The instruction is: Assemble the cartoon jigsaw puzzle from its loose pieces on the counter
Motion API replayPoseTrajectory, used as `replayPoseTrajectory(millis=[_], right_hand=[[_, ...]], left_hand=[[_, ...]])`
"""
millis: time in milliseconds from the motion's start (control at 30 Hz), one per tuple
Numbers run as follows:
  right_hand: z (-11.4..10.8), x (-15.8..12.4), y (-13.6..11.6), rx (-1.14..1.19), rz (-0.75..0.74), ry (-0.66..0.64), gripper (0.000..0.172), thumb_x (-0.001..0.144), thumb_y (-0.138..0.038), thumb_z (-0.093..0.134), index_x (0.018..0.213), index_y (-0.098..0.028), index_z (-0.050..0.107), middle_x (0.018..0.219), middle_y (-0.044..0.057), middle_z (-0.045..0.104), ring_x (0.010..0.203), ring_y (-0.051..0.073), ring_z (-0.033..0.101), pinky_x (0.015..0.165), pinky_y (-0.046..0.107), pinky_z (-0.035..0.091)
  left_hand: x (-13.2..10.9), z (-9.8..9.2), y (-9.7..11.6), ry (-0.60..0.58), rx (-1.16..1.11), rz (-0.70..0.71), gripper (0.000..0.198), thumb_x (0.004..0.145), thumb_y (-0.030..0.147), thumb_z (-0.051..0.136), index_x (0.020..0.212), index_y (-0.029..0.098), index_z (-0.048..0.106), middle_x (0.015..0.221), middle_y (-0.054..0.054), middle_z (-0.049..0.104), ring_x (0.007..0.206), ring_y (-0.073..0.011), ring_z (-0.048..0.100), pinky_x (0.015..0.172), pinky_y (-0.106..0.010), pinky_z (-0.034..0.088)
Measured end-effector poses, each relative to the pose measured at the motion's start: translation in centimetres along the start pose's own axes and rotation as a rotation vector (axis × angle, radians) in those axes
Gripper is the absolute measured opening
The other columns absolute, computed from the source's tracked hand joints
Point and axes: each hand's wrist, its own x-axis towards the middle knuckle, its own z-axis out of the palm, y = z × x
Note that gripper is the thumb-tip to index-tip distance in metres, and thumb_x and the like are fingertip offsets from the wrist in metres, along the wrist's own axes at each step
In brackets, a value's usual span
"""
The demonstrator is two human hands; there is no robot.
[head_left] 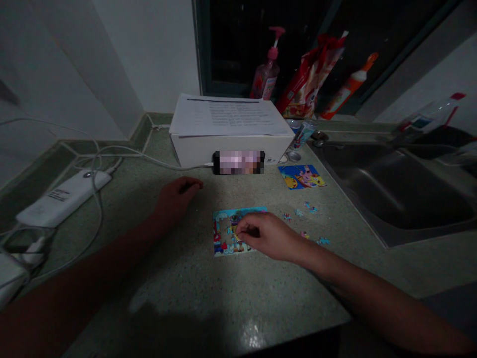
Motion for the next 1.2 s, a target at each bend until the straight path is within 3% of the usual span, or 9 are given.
replayPoseTrajectory(millis=[500,833,1033,1200], right_hand=[[-0.1,-0.2,-0.2,-0.107,-0.044,0.025,0.013,0.096,-0.012,0.071,0.092,-0.023,0.076,0.082,-0.002,0.074,0.073,0.014,0.066,0.071,0.03,0.047],[-0.5,-1.0,-0.1,-0.285,-0.143,-0.004,0.015,0.104,-0.019,0.067,0.099,-0.026,0.079,0.098,0.002,0.076,0.093,0.02,0.072,0.082,0.033,0.052],[-0.4,-1.1,-0.2,-0.346,-0.145,-0.015,0.016,0.105,-0.019,0.068,0.104,-0.025,0.082,0.103,0.005,0.077,0.095,0.021,0.073,0.084,0.035,0.053],[-1.9,-1.3,-0.2,-0.291,-0.168,0.058,0.017,0.107,-0.023,0.063,0.106,-0.025,0.08,0.104,0.004,0.076,0.09,0.019,0.072,0.079,0.034,0.054]], left_hand=[[0.1,0.0,-0.1,-0.006,-0.015,0.011,0.025,0.087,0.046,0.064,0.095,0.027,0.079,0.105,-0.006,0.086,0.104,-0.0303,0.078,0.103,-0.048,0.06],[0.0,0.0,0.1,-0.002,0.003,-0.013,0.025,0.088,0.044,0.065,0.096,0.026,0.079,0.105,-0.005,0.086,0.105,-0.0296,0.078,0.104,-0.045,0.06],[0.0,0.1,-0.1,0.002,-0.001,0.011,0.024,0.088,0.044,0.064,0.094,0.027,0.079,0.105,-0.006,0.085,0.105,-0.0311,0.078,0.104,-0.049,0.06],[0.1,0.1,-0.1,-0.002,-0.002,0.004,0.021,0.088,0.044,0.064,0.092,0.029,0.079,0.104,-0.006,0.085,0.107,-0.0318,0.079,0.105,-0.049,0.06]])
